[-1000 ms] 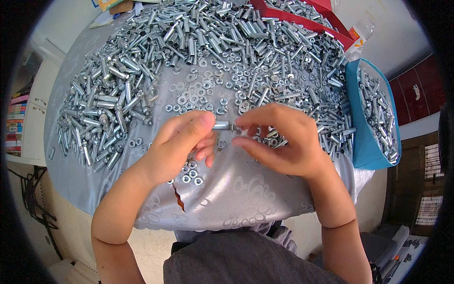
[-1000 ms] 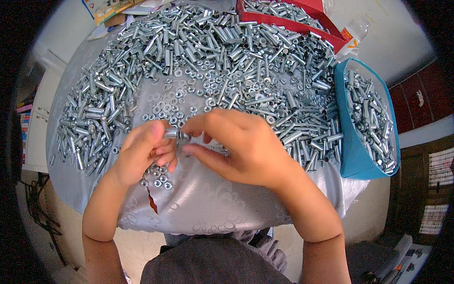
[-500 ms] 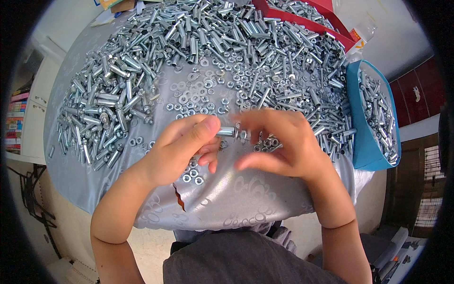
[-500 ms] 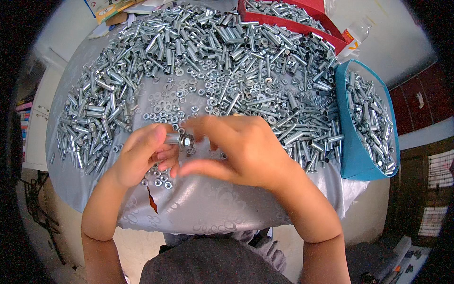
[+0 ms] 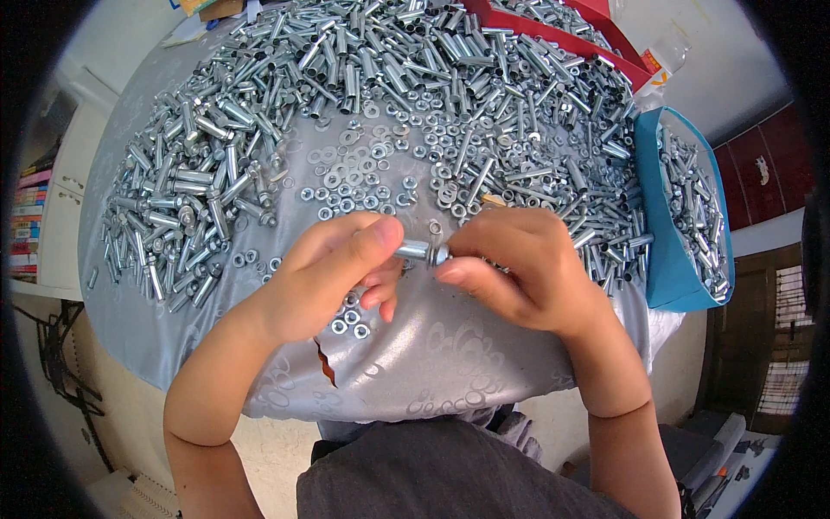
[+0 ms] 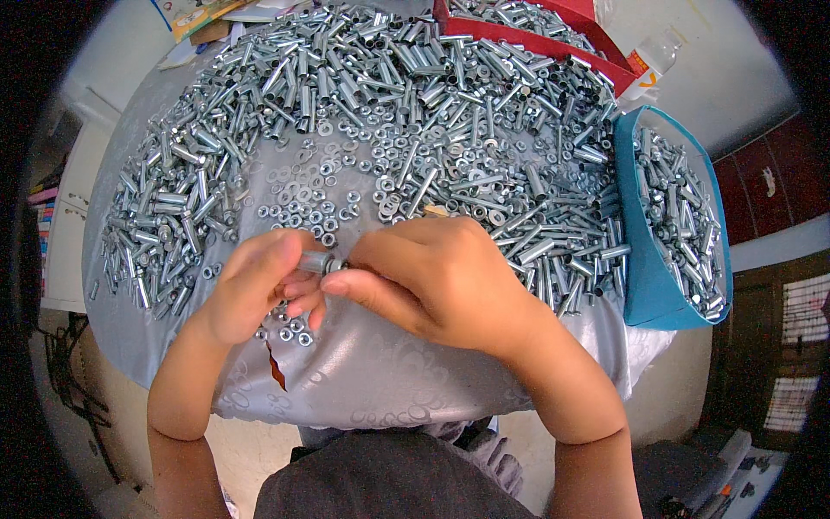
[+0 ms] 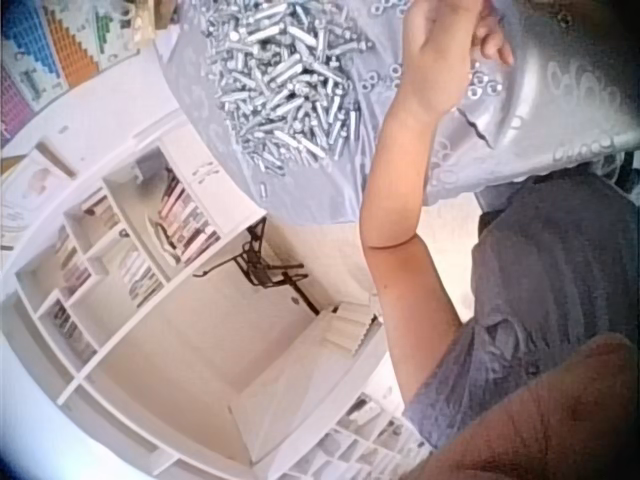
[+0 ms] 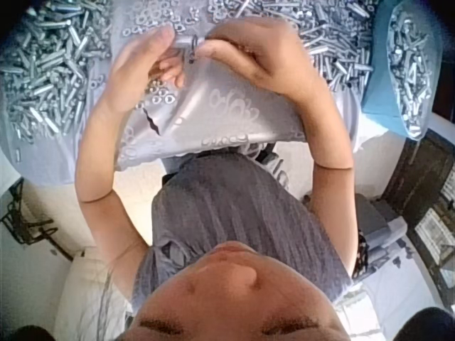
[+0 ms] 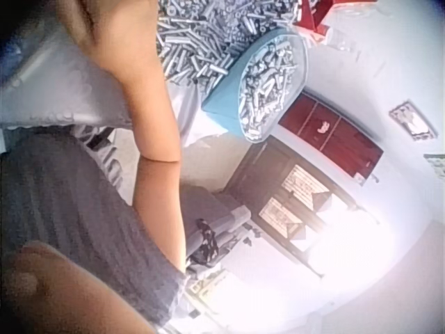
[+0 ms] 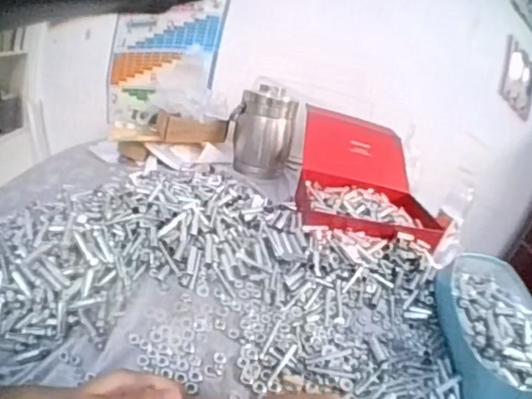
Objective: The person repeatedly picks up bolts, washers, and nuts from a large pile on a table. They thread the components together by hand, creating small fastener assemblies. The person handles the items one at a time, screwing the nut onto the bolt after placing a washer.
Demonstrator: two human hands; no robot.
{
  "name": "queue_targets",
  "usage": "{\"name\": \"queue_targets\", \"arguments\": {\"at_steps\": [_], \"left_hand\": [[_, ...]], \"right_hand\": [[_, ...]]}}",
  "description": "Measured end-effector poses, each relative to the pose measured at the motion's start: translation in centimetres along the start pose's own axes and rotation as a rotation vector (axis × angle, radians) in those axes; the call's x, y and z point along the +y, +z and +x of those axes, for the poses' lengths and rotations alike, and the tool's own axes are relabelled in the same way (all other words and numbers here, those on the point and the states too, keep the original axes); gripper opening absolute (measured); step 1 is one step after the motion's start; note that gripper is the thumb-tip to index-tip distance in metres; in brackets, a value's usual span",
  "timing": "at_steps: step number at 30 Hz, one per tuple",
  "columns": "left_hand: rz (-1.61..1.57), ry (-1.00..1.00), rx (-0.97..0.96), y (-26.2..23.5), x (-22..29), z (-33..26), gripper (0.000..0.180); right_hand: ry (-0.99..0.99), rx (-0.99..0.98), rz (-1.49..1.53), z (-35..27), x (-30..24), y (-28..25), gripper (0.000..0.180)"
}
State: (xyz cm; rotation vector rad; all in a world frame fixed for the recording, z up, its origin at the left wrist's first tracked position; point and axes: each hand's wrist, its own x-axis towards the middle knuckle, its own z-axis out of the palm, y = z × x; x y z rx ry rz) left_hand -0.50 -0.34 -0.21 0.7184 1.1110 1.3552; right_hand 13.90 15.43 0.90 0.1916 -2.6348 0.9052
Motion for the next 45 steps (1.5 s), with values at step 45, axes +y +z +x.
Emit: {"name": "queue_targets", "arguments": {"at_steps": [45], "left_hand": [[0.033, 0.034, -0.014, -0.1, -0.3, 0.1, 0.037]], "right_hand": [[-0.011, 0.198, 0.053, 0.9, -0.3, 1.1, 0.022]]}}
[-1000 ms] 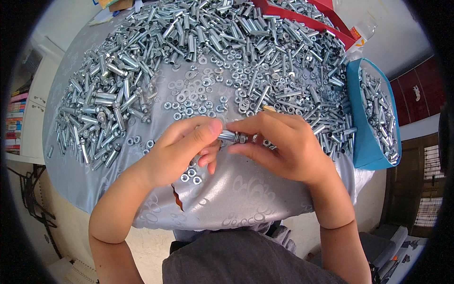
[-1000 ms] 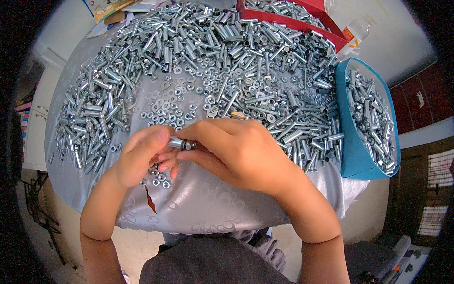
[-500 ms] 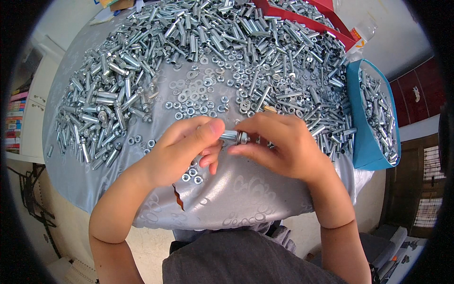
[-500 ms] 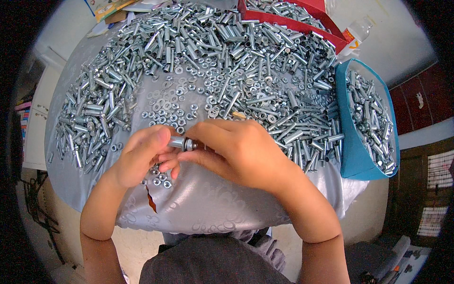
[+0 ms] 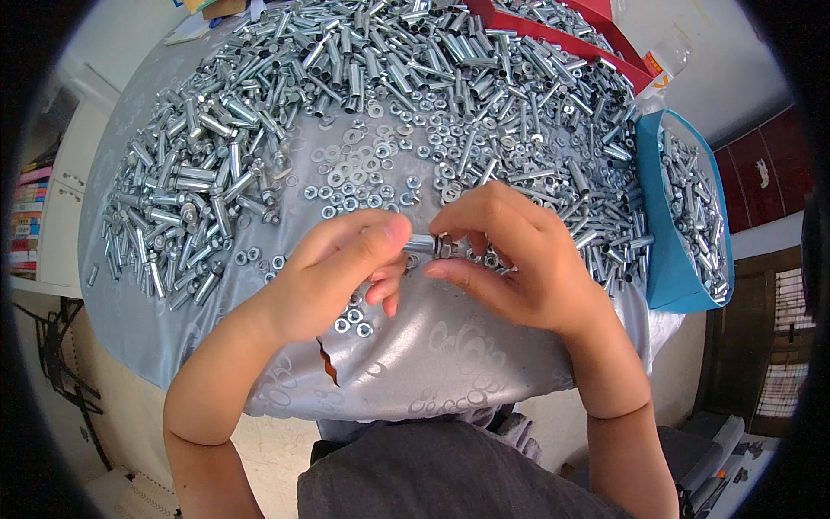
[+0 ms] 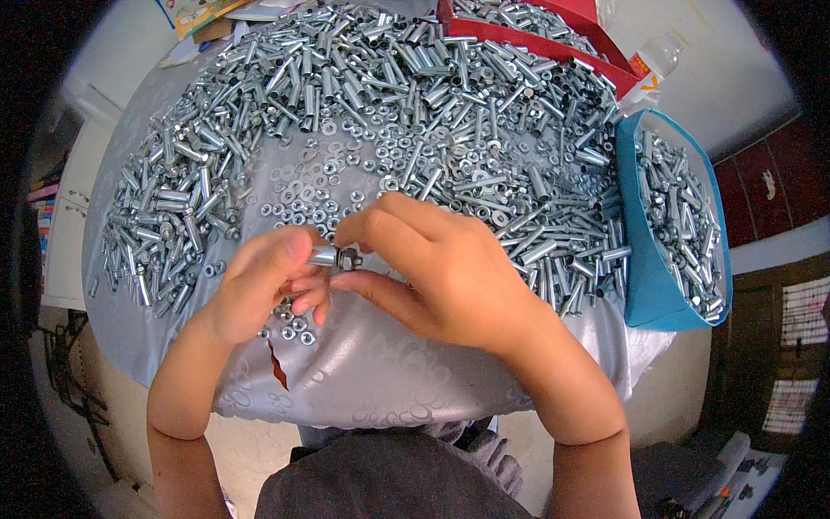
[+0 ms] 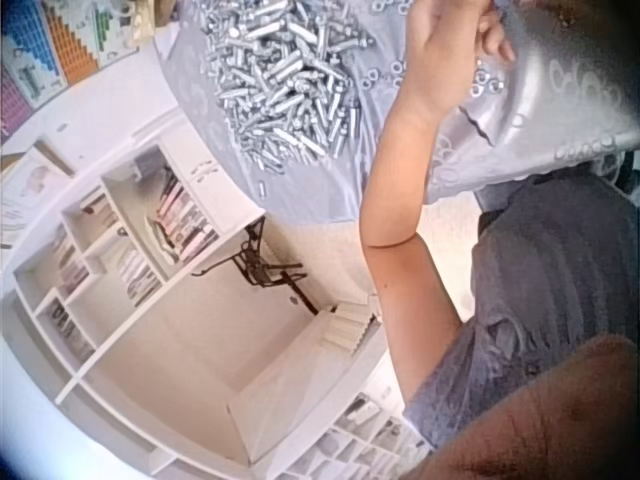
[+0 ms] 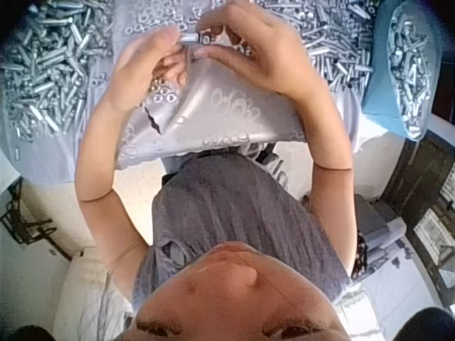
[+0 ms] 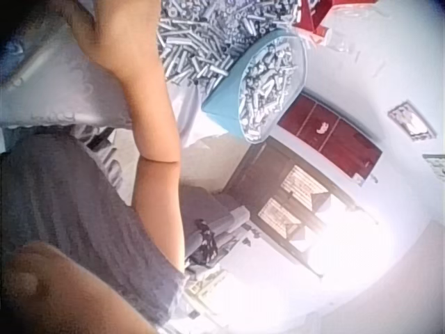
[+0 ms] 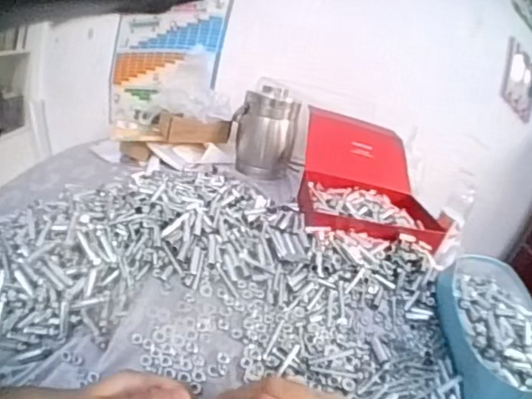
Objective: The person repeatedly picks up bolts, washers, and nuts from a large pile on a table. They thread the components together by hand, creating small fastener assemblies. The person handles the items one at a time, screwing the nut onto the bolt after placing a washer.
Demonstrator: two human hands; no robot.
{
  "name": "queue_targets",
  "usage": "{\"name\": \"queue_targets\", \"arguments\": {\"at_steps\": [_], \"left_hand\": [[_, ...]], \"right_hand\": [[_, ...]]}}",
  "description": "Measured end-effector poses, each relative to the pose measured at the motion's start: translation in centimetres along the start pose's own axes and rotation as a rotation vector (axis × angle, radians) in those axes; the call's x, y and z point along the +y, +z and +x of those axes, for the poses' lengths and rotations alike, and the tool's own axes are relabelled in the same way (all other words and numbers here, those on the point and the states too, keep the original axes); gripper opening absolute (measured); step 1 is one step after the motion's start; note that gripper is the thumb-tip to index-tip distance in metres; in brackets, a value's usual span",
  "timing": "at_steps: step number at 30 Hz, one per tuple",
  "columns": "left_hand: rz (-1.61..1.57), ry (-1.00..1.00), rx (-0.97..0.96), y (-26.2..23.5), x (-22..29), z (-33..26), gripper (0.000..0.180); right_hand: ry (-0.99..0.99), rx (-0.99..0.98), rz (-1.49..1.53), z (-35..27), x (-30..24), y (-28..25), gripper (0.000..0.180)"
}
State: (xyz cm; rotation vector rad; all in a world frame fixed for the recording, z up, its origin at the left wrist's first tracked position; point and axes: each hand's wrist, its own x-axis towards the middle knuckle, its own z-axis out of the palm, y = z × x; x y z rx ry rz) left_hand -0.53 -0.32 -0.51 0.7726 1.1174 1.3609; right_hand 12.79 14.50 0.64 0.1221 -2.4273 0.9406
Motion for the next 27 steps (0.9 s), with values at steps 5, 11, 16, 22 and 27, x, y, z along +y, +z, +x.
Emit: {"name": "queue_targets", "arguments": {"at_steps": [5, 11, 16, 22, 27], "left_hand": [[0.067, 0.026, 0.035, 0.5, -0.2, 0.0, 0.038], [0.176, 0.070, 0.018, 0.1, -0.4, -0.1, 0.036], [0.621, 0.274, 0.076, 0.0, -0.1, -0.2, 0.032], [0.832, 0.449, 0.013, -0.3, 0.0, -0.4, 0.029], [0.879, 0.599, -0.004, -0.4, -0.2, -0.1, 0.030]], "right_hand": [[0.069, -0.094, -0.057, -0.4, 0.2, 0.0, 0.021], [0.063, -0.128, -0.083, -0.2, -0.2, -0.1, 0.021], [0.017, -0.208, -0.074, -0.3, 0.0, -0.2, 0.024], [-0.012, -0.313, 0.002, -0.3, 0.1, -0.5, 0.027], [0.161, -0.403, 0.348, -0.4, -0.2, -0.8, 0.030]]}}
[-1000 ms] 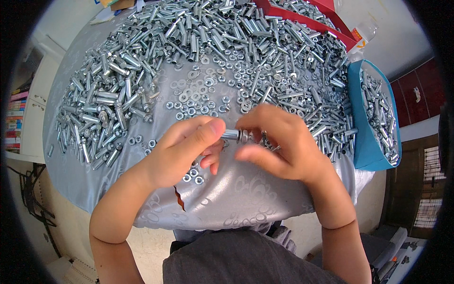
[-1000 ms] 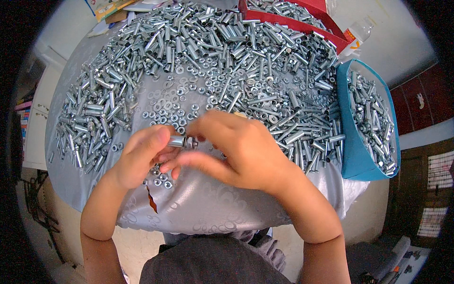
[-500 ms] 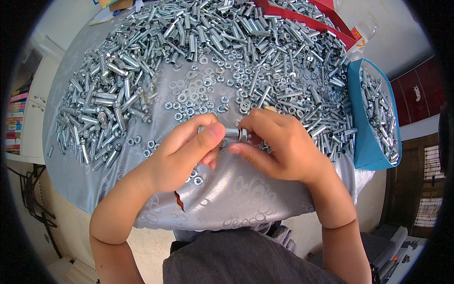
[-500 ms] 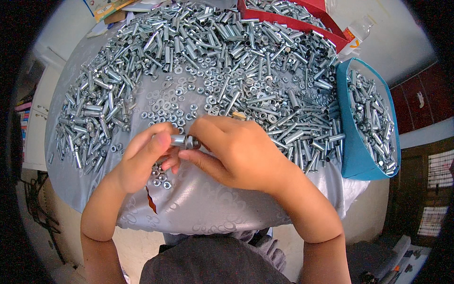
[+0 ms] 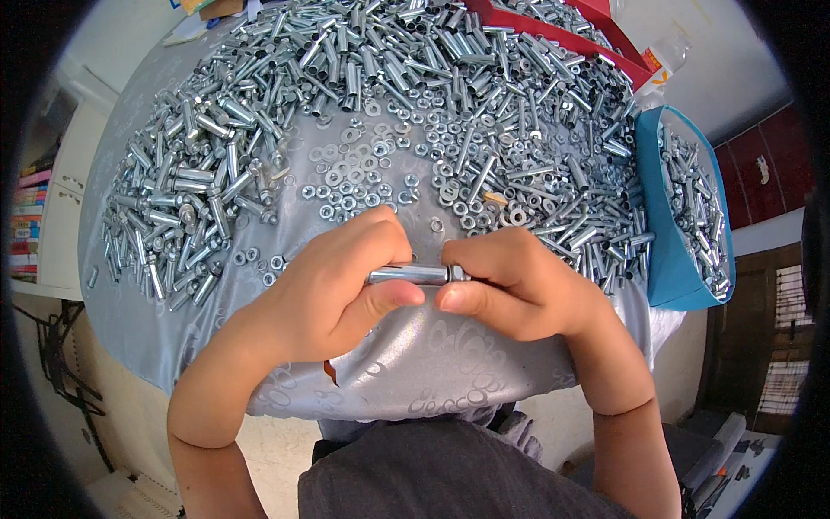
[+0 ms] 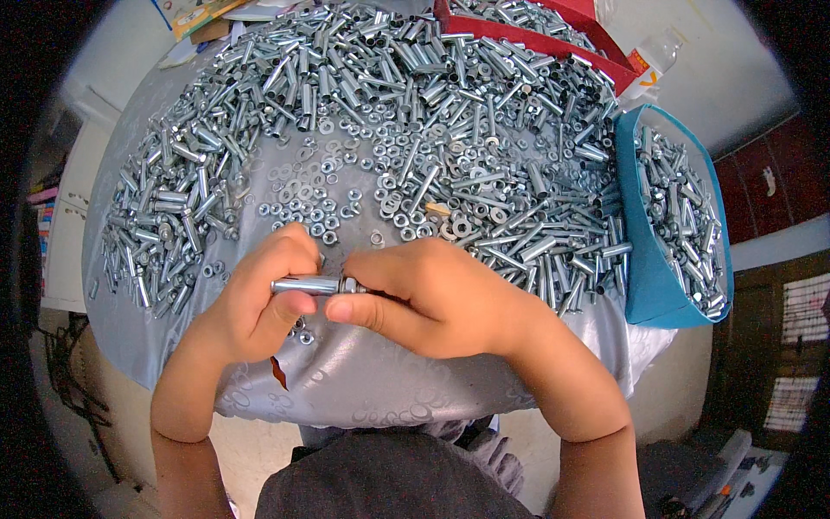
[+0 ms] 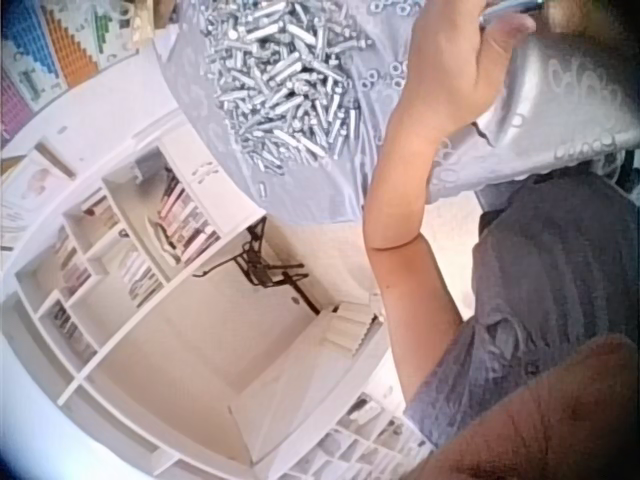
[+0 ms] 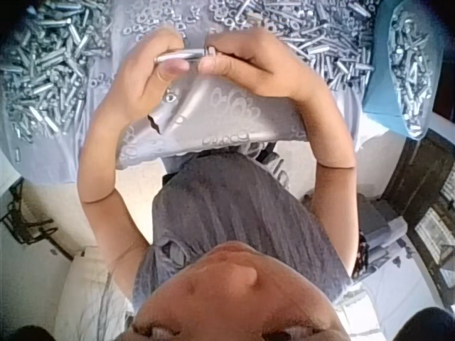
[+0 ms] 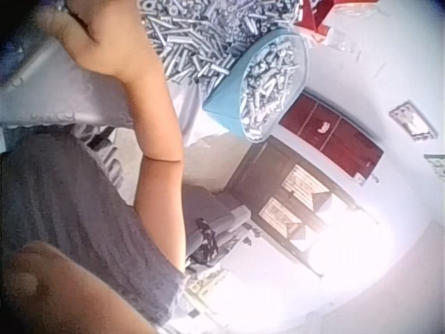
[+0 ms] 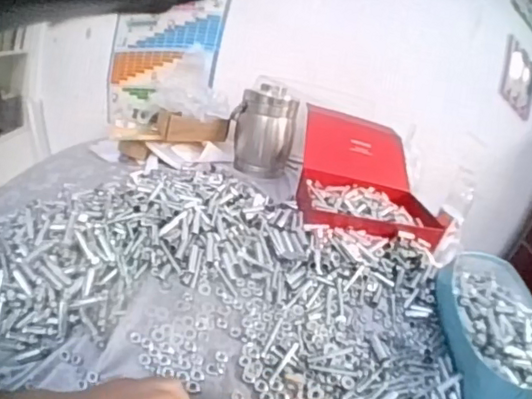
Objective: The person repeatedly picks up bolts, washers, and nuts from a large pile on a table. They thread the components together by hand, creating small fastener assemblies. The person handles the items one at a time, screwing the nut onto the bolt after placing a washer.
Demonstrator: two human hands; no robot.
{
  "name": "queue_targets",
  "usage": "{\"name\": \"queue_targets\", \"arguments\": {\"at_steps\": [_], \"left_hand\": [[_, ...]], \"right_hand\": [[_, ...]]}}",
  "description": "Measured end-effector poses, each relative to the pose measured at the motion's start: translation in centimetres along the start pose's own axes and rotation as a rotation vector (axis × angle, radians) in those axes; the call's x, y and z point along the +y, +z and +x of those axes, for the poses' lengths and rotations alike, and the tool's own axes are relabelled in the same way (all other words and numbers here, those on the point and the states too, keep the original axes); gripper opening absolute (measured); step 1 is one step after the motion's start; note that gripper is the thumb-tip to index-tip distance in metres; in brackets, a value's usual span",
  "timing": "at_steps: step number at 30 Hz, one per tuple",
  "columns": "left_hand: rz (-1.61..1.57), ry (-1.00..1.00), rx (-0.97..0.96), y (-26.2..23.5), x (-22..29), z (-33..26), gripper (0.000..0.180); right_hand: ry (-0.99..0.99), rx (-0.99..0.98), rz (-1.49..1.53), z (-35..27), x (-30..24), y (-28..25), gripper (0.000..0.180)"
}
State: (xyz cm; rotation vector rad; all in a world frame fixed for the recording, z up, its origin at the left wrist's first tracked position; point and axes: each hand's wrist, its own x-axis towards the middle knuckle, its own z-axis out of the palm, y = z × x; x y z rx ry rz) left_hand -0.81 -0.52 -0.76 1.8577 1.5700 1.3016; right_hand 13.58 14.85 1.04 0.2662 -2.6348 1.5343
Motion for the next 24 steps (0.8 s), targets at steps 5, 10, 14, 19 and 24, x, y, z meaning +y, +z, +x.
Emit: {"name": "queue_targets", "arguments": {"at_steps": [5, 10, 14, 19, 24], "left_hand": [[-0.449, -0.376, 0.269, 0.7, 1.1, -0.2, 0.034], [-1.447, -0.062, 0.780, -6.1, -0.9, 0.2, 0.033], [-1.606, -0.089, 0.831, -7.9, -1.4, -0.3, 0.032], [-1.367, -0.313, 0.569, -5.8, -1.5, 0.3, 0.036], [-0.321, -0.396, 0.517, -1.7, -0.9, 0.6, 0.017]], "right_hand": [[0.024, 0.154, 0.327, 0.1, -0.2, 0.3, 0.033], [0.136, 0.467, 0.491, 0.2, 0.1, -0.9, 0.055], [0.218, 0.694, 0.729, 0.4, 0.9, -1.8, 0.053], [0.279, 0.792, 0.739, 0.5, 1.5, -2.1, 0.041], [0.295, 0.798, 0.674, 0.4, 1.1, -2.4, 0.030]]}}
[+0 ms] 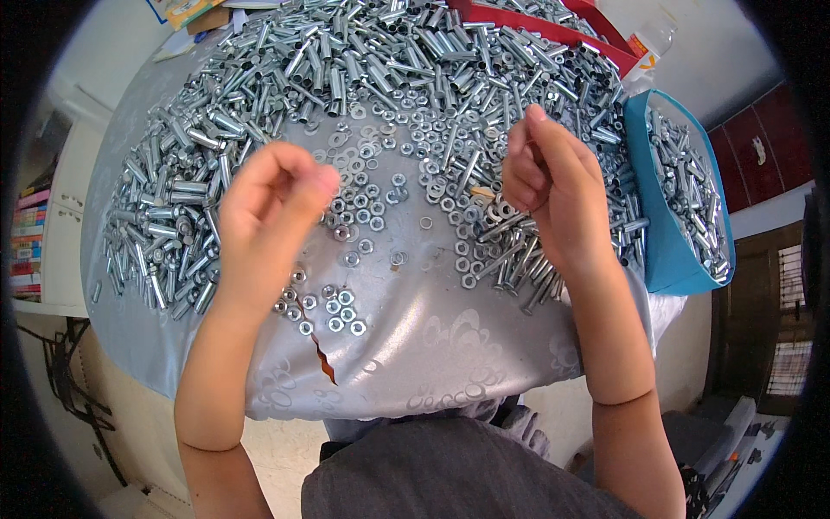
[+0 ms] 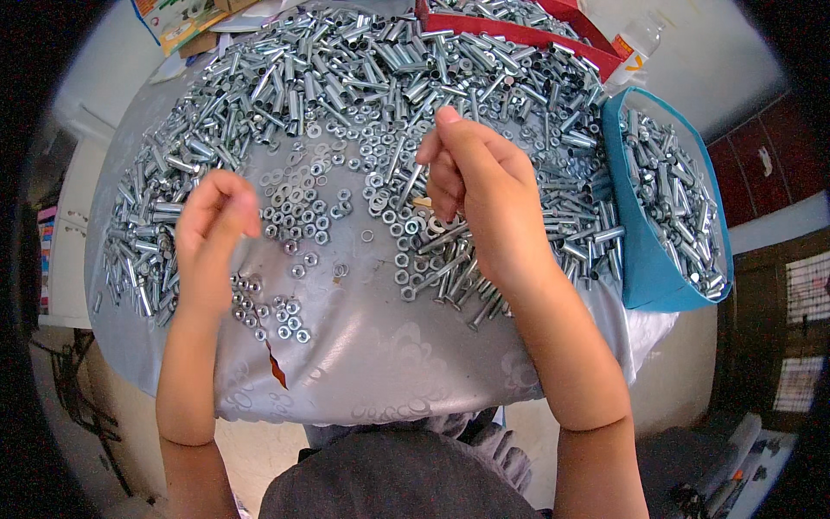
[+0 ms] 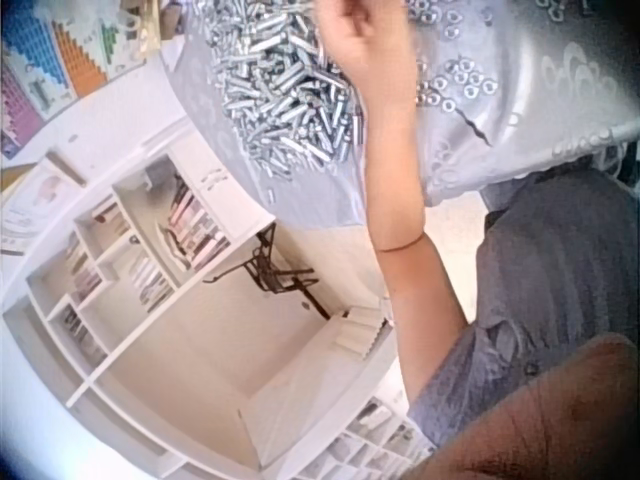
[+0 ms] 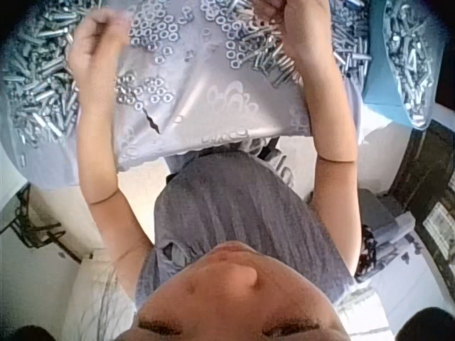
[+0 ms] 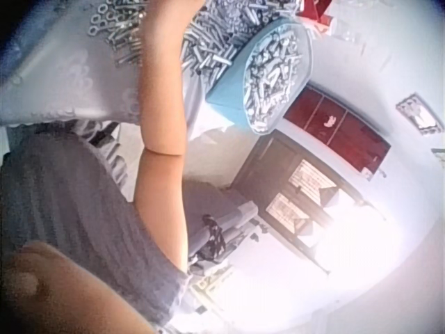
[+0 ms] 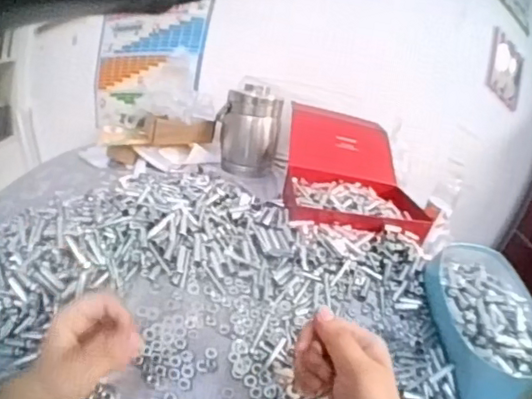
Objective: The person repeatedly picks up bolts, washers, and nuts from a large pile on a table. They thread the components together by hand, creating small fastener assemblies. The person handles the items one at a time, screwing the nut onto the bolt after placing a washer.
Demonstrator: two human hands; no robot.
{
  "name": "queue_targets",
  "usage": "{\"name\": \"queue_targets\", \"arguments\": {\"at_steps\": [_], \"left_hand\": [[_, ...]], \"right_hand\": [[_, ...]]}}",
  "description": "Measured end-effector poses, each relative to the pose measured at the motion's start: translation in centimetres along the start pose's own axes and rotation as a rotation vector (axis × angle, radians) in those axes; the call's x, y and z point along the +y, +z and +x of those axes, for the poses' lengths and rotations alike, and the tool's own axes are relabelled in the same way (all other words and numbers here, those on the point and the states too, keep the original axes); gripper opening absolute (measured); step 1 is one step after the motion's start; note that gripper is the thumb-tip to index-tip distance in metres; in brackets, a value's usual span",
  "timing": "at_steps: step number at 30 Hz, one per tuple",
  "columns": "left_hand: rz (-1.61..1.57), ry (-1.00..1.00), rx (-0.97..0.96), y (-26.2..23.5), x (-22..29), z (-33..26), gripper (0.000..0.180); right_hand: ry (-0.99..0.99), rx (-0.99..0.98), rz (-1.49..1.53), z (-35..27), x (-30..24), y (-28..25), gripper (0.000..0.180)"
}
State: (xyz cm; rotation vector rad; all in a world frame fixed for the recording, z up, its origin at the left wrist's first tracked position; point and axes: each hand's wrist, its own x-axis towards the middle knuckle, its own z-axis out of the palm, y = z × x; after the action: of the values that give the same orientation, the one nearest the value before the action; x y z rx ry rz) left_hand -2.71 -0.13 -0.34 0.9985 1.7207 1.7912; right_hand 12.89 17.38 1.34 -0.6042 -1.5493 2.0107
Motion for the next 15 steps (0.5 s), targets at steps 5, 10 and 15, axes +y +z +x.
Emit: {"name": "queue_targets", "arguments": {"at_steps": [5, 10, 15], "left_hand": [[-0.007, -0.047, -0.128, 1.5, -0.3, -0.8, 0.013], [0.012, -0.071, -0.125, 1.8, -0.5, -0.8, 0.013], [0.031, -0.084, -0.132, 1.9, -0.3, -1.0, 0.013]], "right_hand": [[-0.488, -0.023, -0.827, 0.6, 1.4, -1.2, 0.009], [-0.648, -0.106, -1.287, 0.7, 1.4, -2.1, 0.015], [-0.708, -0.044, -1.371, 0.6, 2.3, -1.9, 0.014]]}}
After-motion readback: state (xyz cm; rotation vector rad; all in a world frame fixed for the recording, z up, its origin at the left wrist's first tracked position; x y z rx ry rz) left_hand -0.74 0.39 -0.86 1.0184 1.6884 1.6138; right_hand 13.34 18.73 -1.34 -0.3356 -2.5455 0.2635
